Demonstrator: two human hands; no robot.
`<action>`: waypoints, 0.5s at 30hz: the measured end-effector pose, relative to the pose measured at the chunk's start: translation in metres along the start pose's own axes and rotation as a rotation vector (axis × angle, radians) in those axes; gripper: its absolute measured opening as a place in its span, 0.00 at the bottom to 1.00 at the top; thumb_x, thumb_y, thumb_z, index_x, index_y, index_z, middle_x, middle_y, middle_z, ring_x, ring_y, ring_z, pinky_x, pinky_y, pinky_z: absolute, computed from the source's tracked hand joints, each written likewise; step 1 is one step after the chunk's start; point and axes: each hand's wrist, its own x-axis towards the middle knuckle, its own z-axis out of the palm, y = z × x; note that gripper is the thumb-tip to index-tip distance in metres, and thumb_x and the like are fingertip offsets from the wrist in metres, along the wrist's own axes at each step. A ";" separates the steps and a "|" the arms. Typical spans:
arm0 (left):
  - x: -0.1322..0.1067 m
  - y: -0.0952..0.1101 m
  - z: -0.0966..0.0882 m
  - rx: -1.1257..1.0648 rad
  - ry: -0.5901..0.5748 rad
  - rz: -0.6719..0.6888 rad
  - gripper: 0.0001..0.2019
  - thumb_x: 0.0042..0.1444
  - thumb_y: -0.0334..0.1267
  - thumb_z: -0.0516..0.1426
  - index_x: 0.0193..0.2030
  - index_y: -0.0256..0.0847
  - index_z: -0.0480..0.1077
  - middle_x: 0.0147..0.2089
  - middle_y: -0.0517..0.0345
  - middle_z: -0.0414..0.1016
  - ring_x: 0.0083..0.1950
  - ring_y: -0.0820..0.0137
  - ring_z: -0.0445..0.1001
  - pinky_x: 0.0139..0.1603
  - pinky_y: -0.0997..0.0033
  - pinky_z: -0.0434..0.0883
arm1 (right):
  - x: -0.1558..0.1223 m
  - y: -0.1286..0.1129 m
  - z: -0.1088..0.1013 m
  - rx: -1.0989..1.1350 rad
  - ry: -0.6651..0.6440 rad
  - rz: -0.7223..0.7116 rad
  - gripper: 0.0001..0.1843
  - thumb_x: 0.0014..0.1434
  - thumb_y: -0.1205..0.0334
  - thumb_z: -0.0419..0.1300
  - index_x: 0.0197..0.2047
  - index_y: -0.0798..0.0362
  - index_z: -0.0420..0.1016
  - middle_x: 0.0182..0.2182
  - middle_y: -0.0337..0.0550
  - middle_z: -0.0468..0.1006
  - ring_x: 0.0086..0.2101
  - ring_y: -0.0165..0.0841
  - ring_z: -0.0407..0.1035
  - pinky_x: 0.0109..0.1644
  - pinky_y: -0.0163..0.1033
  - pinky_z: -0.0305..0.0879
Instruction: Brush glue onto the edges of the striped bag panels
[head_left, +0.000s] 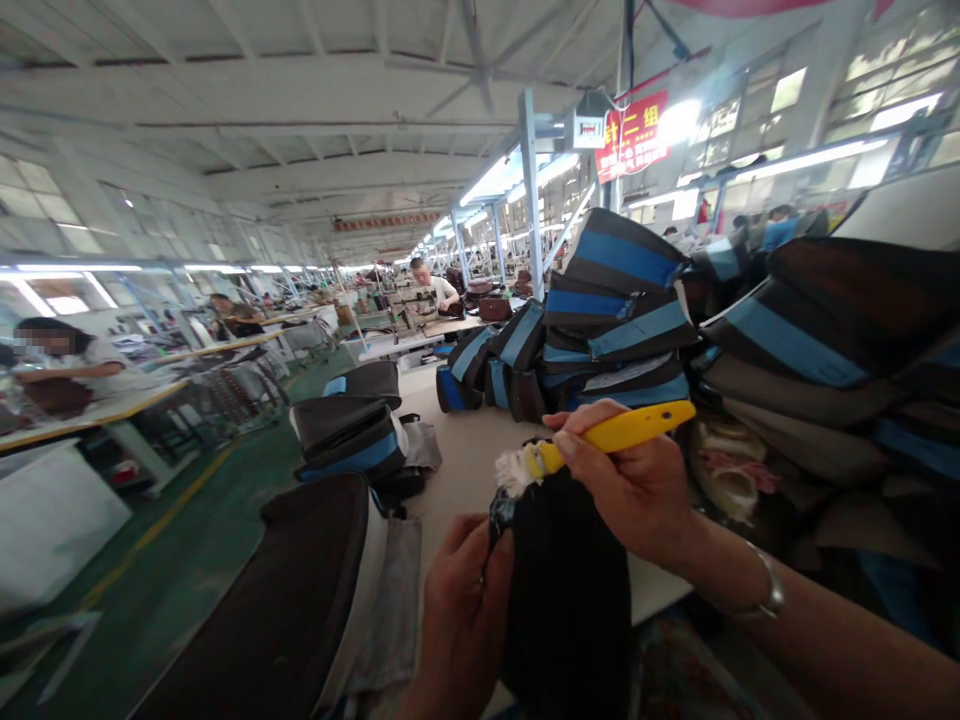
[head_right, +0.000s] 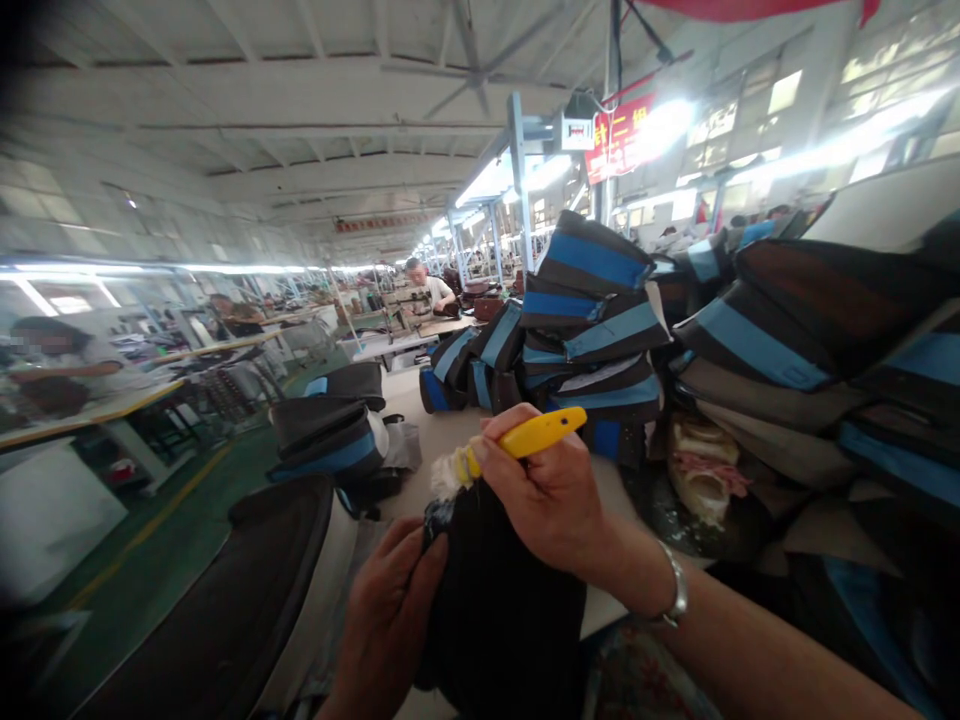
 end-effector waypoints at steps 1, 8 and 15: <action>-0.001 0.000 -0.001 -0.006 0.001 -0.001 0.13 0.65 0.42 0.51 0.36 0.41 0.74 0.41 0.55 0.71 0.41 0.70 0.72 0.42 0.73 0.68 | -0.001 -0.001 -0.001 0.012 -0.044 -0.050 0.03 0.64 0.68 0.56 0.39 0.51 0.69 0.34 0.40 0.74 0.42 0.37 0.73 0.48 0.41 0.70; -0.001 0.002 -0.002 -0.033 0.029 -0.016 0.13 0.64 0.42 0.51 0.37 0.41 0.74 0.42 0.54 0.72 0.41 0.68 0.73 0.43 0.71 0.69 | -0.007 -0.003 -0.002 -0.140 -0.379 -0.484 0.07 0.61 0.68 0.58 0.44 0.52 0.68 0.29 0.38 0.73 0.28 0.32 0.68 0.58 0.51 0.66; -0.012 -0.016 -0.008 0.005 0.132 -0.069 0.15 0.63 0.47 0.51 0.40 0.42 0.75 0.44 0.53 0.76 0.43 0.65 0.76 0.43 0.68 0.72 | -0.021 -0.019 -0.010 -0.386 -0.615 -0.653 0.08 0.63 0.71 0.56 0.34 0.54 0.73 0.25 0.40 0.72 0.25 0.32 0.65 0.63 0.52 0.61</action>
